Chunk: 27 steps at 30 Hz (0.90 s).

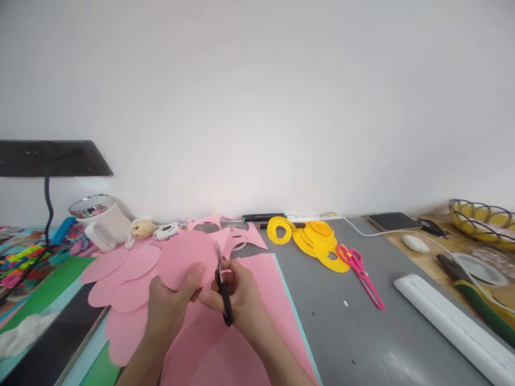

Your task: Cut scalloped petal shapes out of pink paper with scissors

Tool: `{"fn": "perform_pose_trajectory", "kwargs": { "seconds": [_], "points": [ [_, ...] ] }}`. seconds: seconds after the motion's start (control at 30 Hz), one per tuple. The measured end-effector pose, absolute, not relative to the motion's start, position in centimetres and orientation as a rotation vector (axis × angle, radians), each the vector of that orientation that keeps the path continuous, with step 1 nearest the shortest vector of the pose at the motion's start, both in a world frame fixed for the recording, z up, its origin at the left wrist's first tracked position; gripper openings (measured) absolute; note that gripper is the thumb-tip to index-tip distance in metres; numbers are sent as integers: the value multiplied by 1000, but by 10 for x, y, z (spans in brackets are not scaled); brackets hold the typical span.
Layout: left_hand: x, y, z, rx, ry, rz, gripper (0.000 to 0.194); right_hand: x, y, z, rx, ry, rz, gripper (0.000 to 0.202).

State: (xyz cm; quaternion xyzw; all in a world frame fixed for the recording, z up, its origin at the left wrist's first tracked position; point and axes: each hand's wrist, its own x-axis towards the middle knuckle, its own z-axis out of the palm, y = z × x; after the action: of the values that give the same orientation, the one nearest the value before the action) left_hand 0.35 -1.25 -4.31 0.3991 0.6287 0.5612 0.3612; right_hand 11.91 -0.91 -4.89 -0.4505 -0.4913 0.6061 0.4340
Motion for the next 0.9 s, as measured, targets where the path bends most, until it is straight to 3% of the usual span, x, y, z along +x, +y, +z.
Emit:
{"fn": "perform_pose_trajectory", "kwargs": {
  "seconds": [0.53, 0.9],
  "points": [
    [-1, -11, -50, 1108, 1585, 1433, 41, 119, -11, -48, -1173, -1236, 1511, 17],
    [-6, -8, -56, 1142, 1543, 1429, 43, 116, -9, -45, -1202, -1164, 1534, 22]
  ]
}}
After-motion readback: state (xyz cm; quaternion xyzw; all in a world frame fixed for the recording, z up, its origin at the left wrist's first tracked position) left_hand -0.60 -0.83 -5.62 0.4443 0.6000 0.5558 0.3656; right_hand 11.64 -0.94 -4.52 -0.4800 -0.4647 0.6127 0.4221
